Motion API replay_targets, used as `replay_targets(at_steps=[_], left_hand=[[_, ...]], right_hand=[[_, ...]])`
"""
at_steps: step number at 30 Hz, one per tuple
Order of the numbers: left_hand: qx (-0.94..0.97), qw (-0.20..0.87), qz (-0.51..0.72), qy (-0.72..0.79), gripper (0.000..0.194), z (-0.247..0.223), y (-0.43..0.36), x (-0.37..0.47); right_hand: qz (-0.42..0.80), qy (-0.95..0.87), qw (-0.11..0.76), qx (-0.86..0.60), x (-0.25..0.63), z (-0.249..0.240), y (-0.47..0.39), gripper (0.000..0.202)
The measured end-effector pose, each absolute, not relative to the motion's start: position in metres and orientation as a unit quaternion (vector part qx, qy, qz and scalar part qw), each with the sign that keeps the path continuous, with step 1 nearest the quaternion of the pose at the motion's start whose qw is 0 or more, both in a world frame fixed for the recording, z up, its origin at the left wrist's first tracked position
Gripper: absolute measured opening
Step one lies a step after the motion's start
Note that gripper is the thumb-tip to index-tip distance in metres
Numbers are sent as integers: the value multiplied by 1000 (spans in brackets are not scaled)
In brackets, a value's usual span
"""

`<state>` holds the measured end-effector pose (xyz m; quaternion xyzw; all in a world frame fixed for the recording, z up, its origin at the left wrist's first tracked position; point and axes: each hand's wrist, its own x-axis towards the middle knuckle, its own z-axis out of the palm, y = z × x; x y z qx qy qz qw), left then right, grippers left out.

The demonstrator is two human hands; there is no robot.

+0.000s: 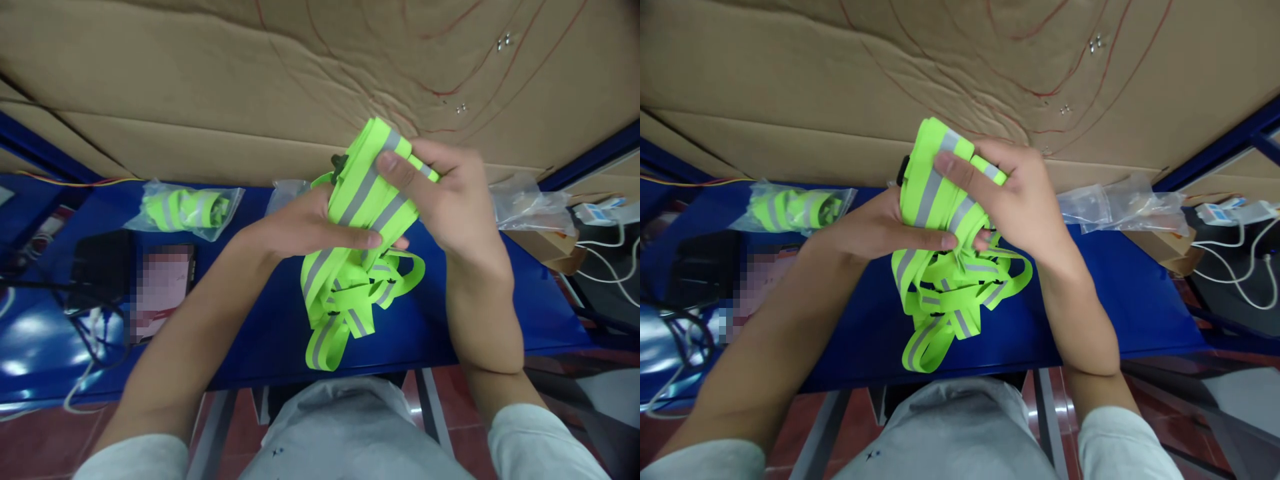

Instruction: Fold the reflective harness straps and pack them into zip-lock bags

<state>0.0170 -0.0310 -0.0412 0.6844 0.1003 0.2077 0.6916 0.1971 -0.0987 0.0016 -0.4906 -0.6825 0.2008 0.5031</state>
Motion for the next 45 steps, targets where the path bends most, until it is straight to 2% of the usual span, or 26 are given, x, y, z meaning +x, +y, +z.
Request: replay_targets(at_steps=[4, 7, 11, 16, 20, 22, 25, 27, 31, 33, 36, 39, 43, 45], left_hand=[[740, 637, 191, 103, 30, -38, -32, 15], [746, 638, 164, 91, 33, -42, -33, 17], [757, 607, 216, 108, 31, -48, -29, 19], [799, 536, 238, 133, 33, -40, -27, 15], [815, 497, 269, 127, 33, -36, -29, 12], [815, 494, 278, 125, 33, -37, -28, 12], [817, 491, 279, 113, 30, -38, -23, 12], [819, 490, 280, 103, 27, -39, -20, 12], [835, 463, 288, 75, 26, -40, -17, 15], [836, 454, 302, 64, 29, -41, -17, 16], [809, 489, 320, 65, 26, -44, -18, 17], [759, 573, 301, 75, 21, -47, -21, 18], [641, 739, 196, 65, 29, -54, -29, 23], [603, 784, 136, 53, 33, -57, -35, 27]], right_hand=[[238, -633, 556, -484, 194, 8, -106, 37], [303, -603, 572, -465, 197, 10, -106, 30], [350, -583, 566, -466, 207, 8, -97, 24], [376, -572, 561, -466, 212, 4, -90, 29], [408, -572, 533, -472, 207, -6, -86, 24], [382, -602, 524, -467, 204, -13, -81, 19], [268, -678, 494, -474, 203, -18, -76, 20], [210, -719, 456, -481, 205, -15, -80, 28], [171, -801, 347, -456, 206, -5, -94, 45], [143, -814, 330, -457, 204, -5, -96, 57], [123, -797, 357, -472, 199, -9, -94, 45], [117, -792, 363, -477, 196, -11, -91, 38], [56, -770, 390, -502, 203, -3, -96, 34], [20, -750, 422, -509, 209, 2, -100, 32]])
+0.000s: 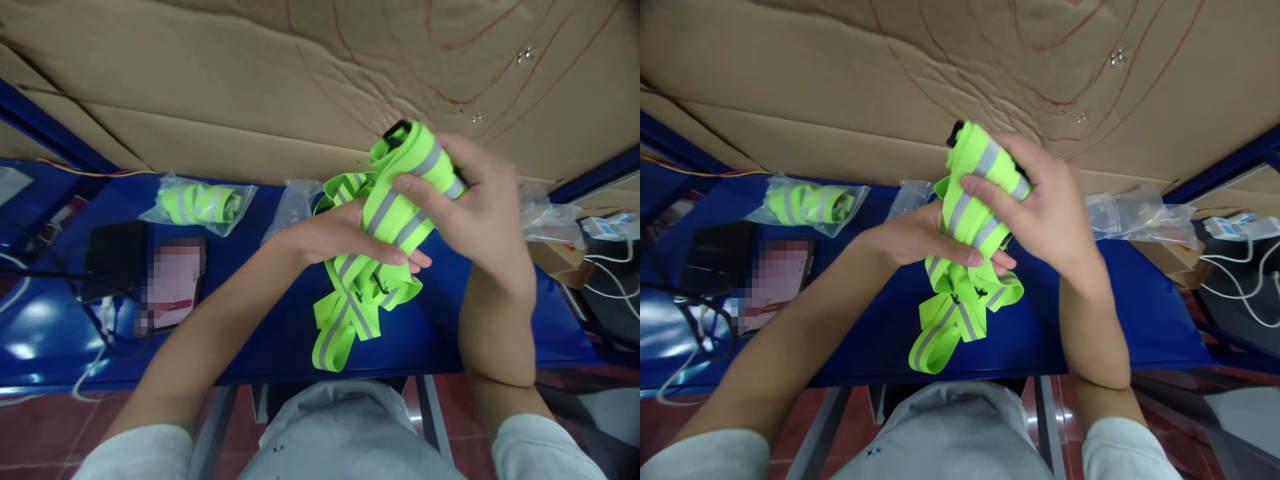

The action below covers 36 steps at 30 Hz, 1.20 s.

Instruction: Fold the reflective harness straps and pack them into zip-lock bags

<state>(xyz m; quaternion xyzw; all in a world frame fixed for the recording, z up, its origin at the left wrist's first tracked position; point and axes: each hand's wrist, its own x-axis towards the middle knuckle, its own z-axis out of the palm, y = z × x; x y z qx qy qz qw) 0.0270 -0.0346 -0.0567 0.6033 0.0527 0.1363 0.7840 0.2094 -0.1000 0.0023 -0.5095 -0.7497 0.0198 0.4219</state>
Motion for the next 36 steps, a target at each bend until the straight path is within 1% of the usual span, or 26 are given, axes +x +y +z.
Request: replay_targets(at_steps=[2, 3, 7, 11, 14, 18, 21, 23, 26, 31, 36], left_hand=[[588, 800, 113, 45, 37, -58, -40, 30], [587, 801, 108, 41, 37, -57, -42, 32], [629, 773, 84, 18, 25, -53, -49, 34], [674, 728, 120, 37, 24, -49, -50, 33], [707, 689, 147, 55, 25, -46, -46, 28], [771, 619, 142, 51, 24, -40, -34, 18], [826, 548, 127, 37, 20, -38, -27, 14], [839, 526, 134, 34, 19, -41, -27, 14], [812, 563, 148, 35, 23, -48, -30, 19], [724, 677, 125, 36, 36, -58, -35, 27], [670, 737, 86, 39, 42, -51, -38, 24]], right_hand=[[15, -735, 449, -508, 215, 8, -104, 27], [31, -728, 459, -508, 217, 10, -106, 24], [154, -682, 505, -506, 218, 14, -112, 15], [251, -640, 530, -497, 216, 13, -110, 15], [266, -633, 530, -497, 218, 13, -108, 14], [282, -636, 515, -501, 221, 13, -106, 14], [345, -633, 484, -496, 221, 9, -104, 16], [399, -626, 469, -479, 220, 5, -101, 18], [446, -608, 462, -466, 218, 1, -97, 22], [420, -600, 494, -469, 221, 4, -97, 21], [397, -606, 501, -473, 225, 13, -104, 20]])
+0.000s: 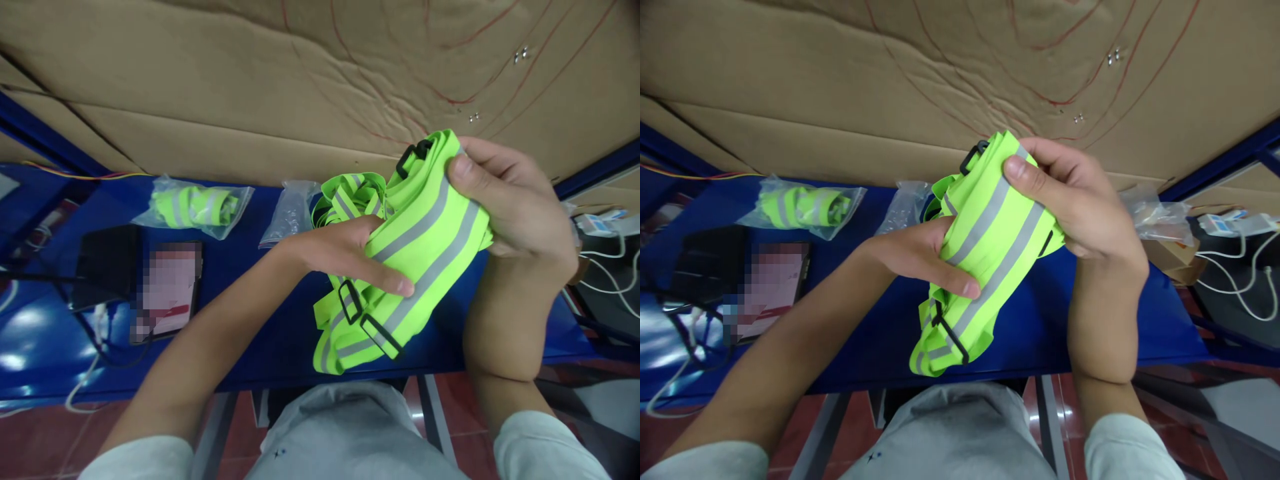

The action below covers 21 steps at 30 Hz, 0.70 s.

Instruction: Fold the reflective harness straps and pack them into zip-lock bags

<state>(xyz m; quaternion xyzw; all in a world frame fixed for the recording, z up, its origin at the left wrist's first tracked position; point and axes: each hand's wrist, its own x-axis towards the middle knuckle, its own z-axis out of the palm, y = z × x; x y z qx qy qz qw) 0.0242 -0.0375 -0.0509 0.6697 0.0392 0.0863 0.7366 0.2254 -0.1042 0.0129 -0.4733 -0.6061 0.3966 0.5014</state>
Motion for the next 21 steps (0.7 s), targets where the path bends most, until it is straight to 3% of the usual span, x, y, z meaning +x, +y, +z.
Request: replay_targets(at_steps=[8, 11, 14, 21], left_hand=[[493, 868, 28, -50, 36, -63, -61, 42], [477, 877, -3, -51, 44, -70, -65, 43], [523, 851, 3, -34, 47, -67, -63, 40], [701, 703, 111, 48, 22, -50, -54, 28]], right_hand=[[327, -623, 517, -487, 225, 14, -108, 16], [314, -642, 508, -480, 228, 18, -112, 18], [304, -658, 485, -489, 233, 22, -116, 23], [410, -631, 462, -470, 237, 12, -102, 23]])
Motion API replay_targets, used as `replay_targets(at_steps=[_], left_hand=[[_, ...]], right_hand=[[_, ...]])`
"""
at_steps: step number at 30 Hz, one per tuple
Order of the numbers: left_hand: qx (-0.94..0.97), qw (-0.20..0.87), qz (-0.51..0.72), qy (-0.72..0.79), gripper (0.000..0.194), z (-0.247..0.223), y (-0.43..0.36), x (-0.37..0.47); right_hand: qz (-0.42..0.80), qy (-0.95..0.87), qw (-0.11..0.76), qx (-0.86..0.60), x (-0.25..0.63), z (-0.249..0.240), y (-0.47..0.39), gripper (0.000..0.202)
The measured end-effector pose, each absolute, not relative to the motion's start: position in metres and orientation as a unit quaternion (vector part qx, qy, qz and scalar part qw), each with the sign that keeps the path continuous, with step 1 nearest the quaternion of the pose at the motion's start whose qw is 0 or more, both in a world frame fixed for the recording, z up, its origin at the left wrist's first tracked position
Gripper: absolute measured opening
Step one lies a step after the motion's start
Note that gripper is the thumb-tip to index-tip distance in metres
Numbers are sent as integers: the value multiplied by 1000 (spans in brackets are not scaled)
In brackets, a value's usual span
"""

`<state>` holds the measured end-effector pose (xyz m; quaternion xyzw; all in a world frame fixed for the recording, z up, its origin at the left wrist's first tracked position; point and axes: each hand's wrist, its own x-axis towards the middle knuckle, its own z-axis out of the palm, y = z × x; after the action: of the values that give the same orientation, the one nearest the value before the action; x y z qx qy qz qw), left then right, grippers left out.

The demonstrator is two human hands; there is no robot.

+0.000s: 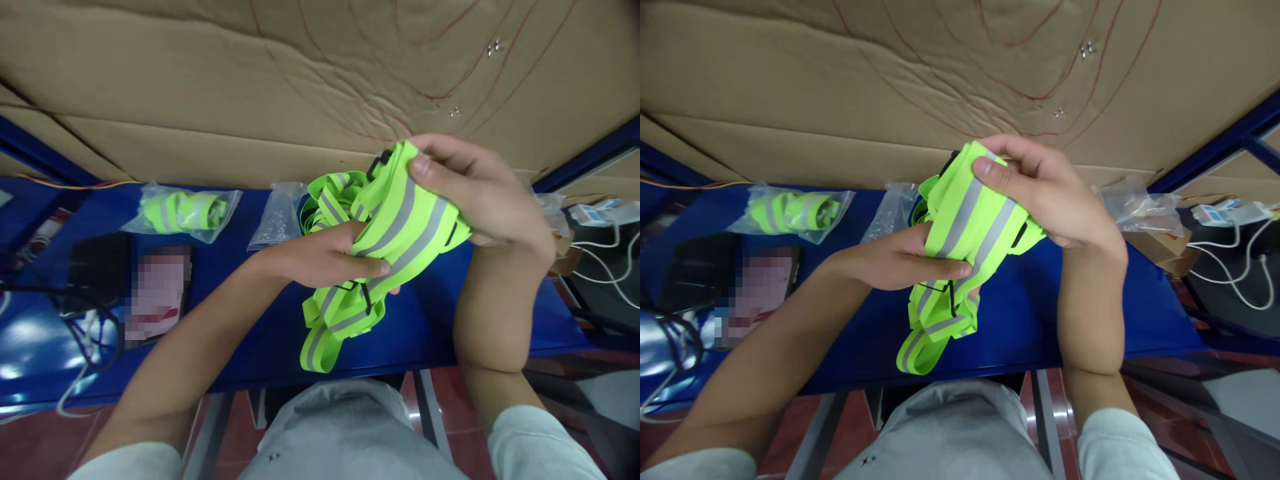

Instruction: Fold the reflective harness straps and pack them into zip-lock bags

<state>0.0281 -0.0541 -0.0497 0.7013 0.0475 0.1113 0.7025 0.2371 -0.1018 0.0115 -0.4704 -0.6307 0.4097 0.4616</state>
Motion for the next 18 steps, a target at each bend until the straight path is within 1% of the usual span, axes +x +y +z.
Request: replay_targets(at_steps=[4, 11, 13, 15, 16, 18], left_hand=[[703, 700, 117, 43, 17, -46, -51, 24], [690, 708, 143, 53, 20, -49, -46, 25], [720, 676, 141, 64, 21, -51, -44, 25], [769, 611, 163, 92, 24, -52, -42, 25], [790, 576, 181, 106, 25, -53, -40, 24], [812, 533, 207, 115, 25, -52, -36, 22]], right_hand=[[481, -604, 438, -460, 234, -4, -83, 26], [517, -572, 456, -445, 229, -18, -67, 20], [543, -564, 458, -421, 227, -20, -66, 18], [565, -565, 447, -404, 223, -22, -64, 21], [560, -570, 443, -406, 221, -23, -64, 23], [508, -591, 450, -436, 217, -24, -65, 24]])
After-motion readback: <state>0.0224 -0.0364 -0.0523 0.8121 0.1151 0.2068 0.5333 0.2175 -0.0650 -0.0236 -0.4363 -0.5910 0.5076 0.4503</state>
